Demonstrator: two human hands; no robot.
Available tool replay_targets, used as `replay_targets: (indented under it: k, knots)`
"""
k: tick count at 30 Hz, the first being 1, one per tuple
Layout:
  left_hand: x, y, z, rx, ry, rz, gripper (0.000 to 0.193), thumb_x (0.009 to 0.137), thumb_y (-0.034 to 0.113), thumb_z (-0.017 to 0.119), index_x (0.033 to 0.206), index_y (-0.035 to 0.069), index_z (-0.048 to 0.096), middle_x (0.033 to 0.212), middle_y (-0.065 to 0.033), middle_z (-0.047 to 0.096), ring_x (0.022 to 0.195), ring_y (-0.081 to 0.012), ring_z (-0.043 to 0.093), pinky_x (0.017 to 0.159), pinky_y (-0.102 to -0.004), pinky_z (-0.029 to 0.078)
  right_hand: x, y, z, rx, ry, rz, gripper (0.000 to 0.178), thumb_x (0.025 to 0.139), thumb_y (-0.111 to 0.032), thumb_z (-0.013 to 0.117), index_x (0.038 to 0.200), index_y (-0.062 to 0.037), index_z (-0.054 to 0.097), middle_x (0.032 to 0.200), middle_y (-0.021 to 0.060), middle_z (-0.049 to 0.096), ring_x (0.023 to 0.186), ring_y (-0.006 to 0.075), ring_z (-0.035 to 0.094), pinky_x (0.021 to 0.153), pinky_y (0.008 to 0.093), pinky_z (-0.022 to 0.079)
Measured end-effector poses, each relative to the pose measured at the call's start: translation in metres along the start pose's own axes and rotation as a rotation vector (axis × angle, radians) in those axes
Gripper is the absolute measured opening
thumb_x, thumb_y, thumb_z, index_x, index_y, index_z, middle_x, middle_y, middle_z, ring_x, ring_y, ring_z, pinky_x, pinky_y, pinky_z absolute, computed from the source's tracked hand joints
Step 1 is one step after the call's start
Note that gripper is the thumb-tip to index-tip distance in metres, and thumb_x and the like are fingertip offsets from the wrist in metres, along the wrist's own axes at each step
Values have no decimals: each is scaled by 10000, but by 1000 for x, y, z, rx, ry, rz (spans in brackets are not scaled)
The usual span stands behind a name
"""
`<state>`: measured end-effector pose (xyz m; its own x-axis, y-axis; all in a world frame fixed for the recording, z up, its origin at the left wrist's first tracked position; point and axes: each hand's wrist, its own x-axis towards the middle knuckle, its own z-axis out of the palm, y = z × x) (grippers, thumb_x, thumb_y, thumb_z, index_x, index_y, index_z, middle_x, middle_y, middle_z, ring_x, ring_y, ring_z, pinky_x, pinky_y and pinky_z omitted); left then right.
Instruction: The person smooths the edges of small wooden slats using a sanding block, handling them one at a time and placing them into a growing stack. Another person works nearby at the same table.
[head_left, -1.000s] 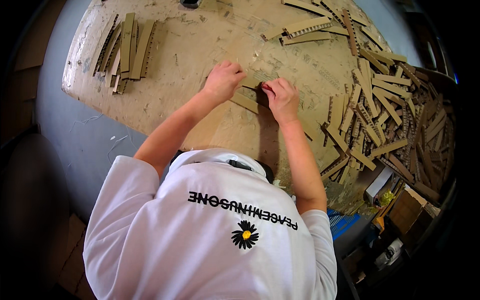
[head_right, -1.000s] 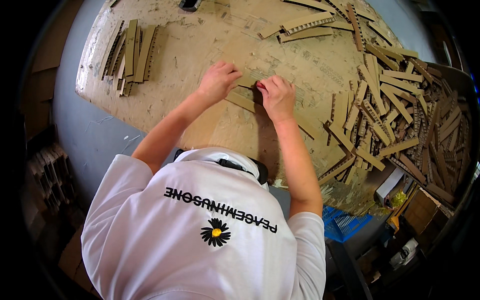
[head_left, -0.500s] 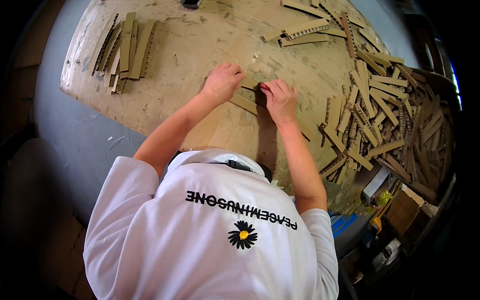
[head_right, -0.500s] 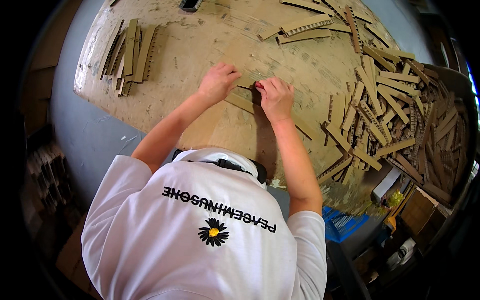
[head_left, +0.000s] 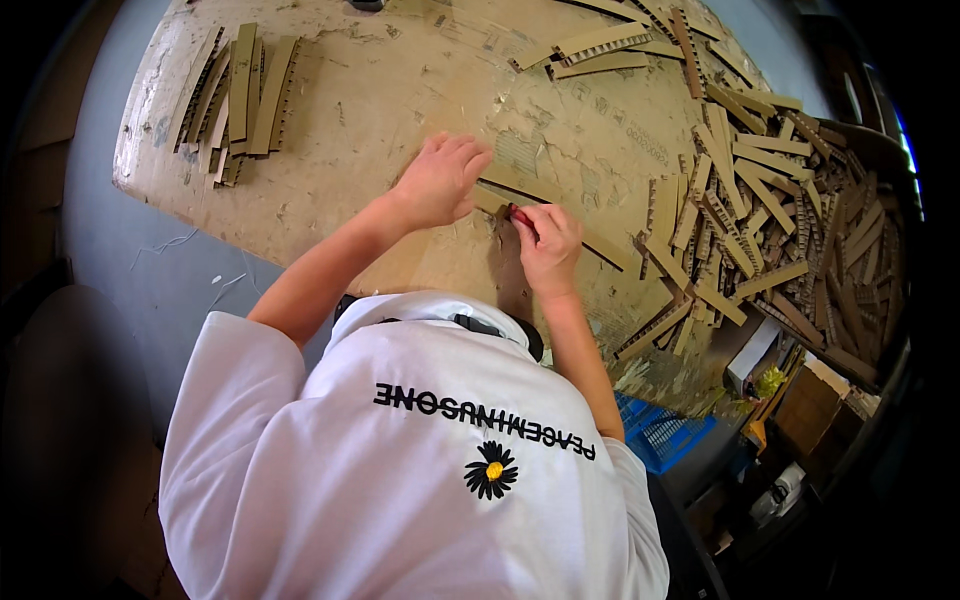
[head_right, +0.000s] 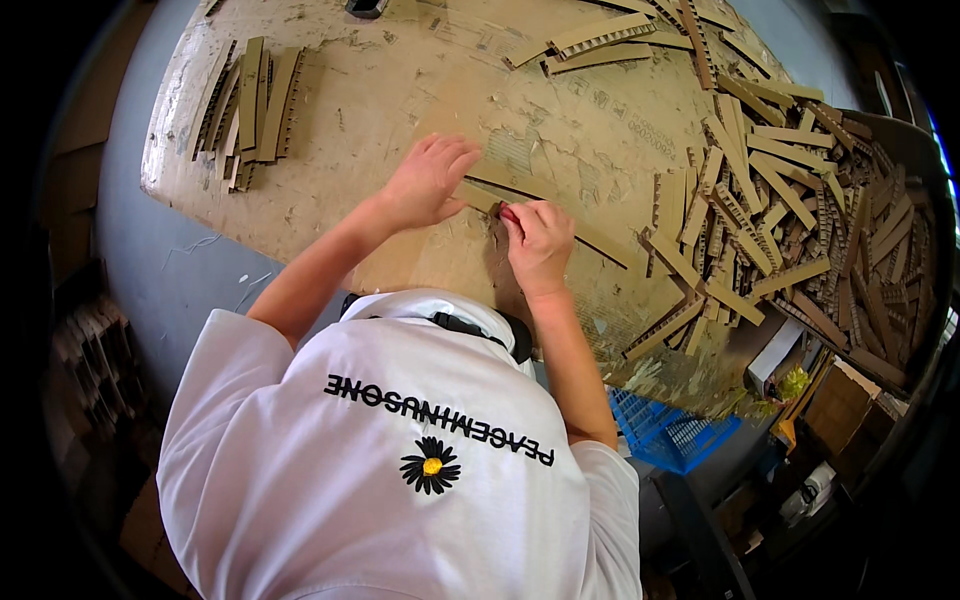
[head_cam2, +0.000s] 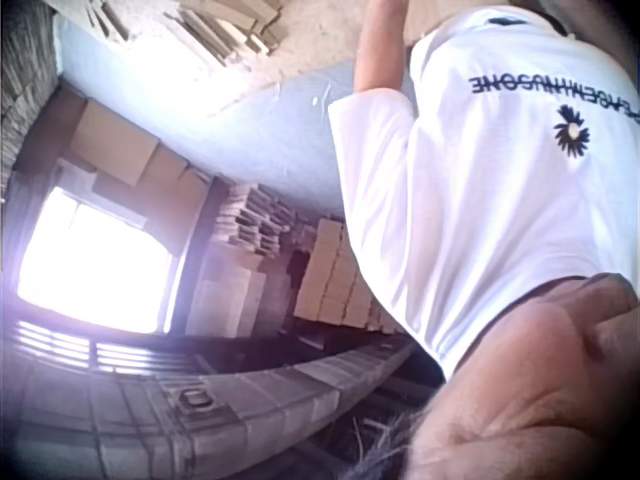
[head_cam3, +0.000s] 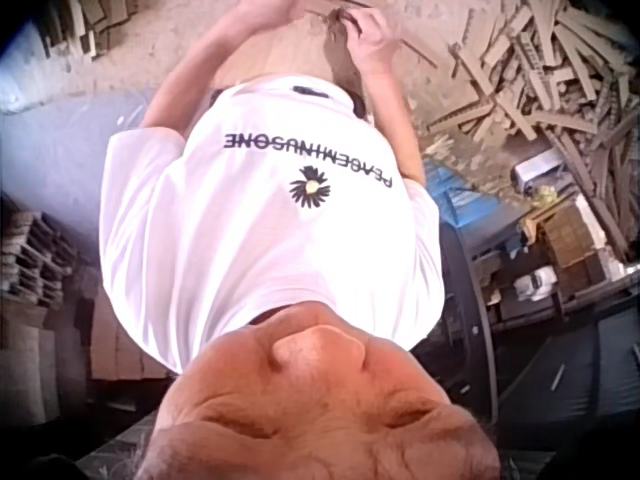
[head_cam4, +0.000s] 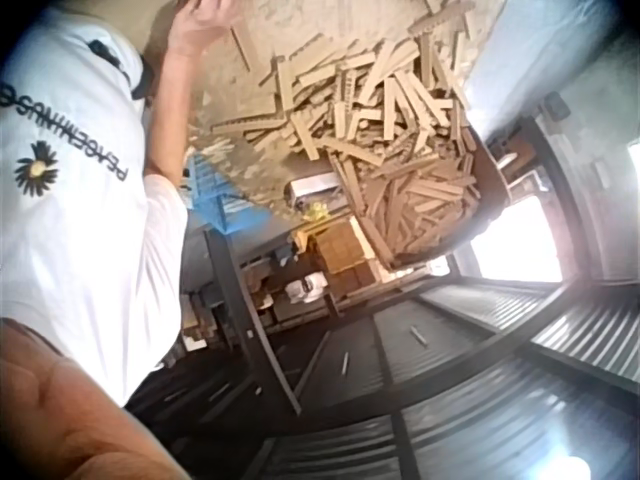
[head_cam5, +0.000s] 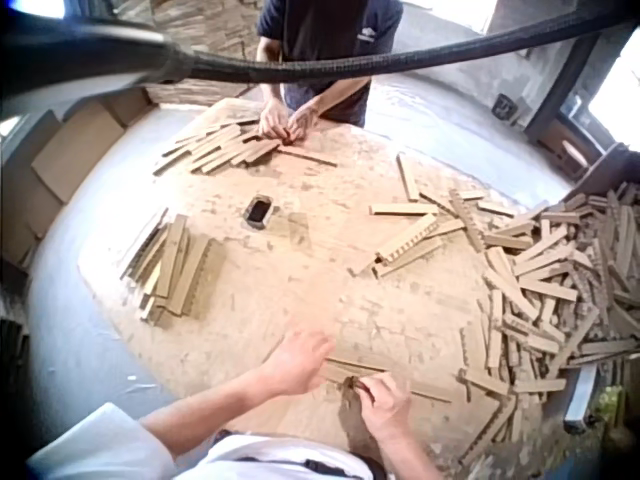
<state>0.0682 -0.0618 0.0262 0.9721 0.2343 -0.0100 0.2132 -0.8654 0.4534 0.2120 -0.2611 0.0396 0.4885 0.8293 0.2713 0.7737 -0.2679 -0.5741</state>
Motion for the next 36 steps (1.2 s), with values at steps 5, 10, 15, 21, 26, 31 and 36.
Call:
replay_targets:
  k: [5, 10, 15, 21, 26, 31, 36]
  knots:
    - [-1, 5, 16, 143, -90, -14, 986, 748, 385, 912, 1543, 39, 441, 1606, -131, 437, 1546, -372, 334, 1262, -562, 285, 2, 0, 12, -24, -11, -53, 163, 800, -125, 841, 931, -128, 743, 908, 13, 684, 899, 271, 654, 794, 427, 461]
    - [2, 6, 17, 115, -61, -29, 936, 716, 343, 932, 1494, 53, 500, 1540, -122, 484, 1505, -367, 370, 1248, -553, 308, 2, 4, 17, -94, -49, -77, 147, 809, -141, 835, 925, -141, 744, 911, 4, 672, 890, 257, 651, 801, 427, 448]
    - [8, 0, 16, 40, 12, 6, 820, 660, 268, 942, 1373, 59, 594, 1324, -112, 579, 1325, -338, 510, 1169, -511, 398, 1, 6, 18, -136, -50, -90, 147, 809, -149, 836, 924, -151, 745, 914, -4, 666, 885, 245, 648, 809, 420, 440]
    - [9, 0, 15, 7, -23, -15, 779, 661, 248, 928, 1353, 70, 615, 1229, -114, 612, 1210, -335, 561, 1028, -468, 470, 0, 7, 18, -149, -53, -82, 163, 803, -147, 839, 942, -160, 754, 934, -7, 675, 905, 238, 655, 822, 419, 442]
    - [12, -4, 28, 77, 17, 0, 624, 674, 278, 914, 1201, 84, 643, 1156, -91, 625, 1134, -309, 580, 933, -445, 487, -2, 6, 21, -186, -46, -99, 160, 814, -148, 832, 952, -167, 755, 964, -8, 688, 952, 236, 669, 849, 420, 454]
    - [11, -3, 15, 90, -37, 32, 590, 708, 325, 910, 1178, 86, 643, 1165, -90, 619, 1134, -306, 580, 949, -447, 483, -2, 5, 21, -183, -62, -99, 135, 833, -147, 823, 943, -148, 746, 967, -1, 692, 944, 241, 671, 841, 420, 463]
    - [-5, -15, 14, -12, -94, 13, 607, 741, 324, 900, 1224, 63, 640, 1225, -142, 606, 1182, -350, 572, 1007, -497, 475, 2, -10, -1, 164, -26, 41, 128, 857, -62, 815, 968, -57, 753, 962, 78, 705, 890, 286, 676, 805, 404, 522]
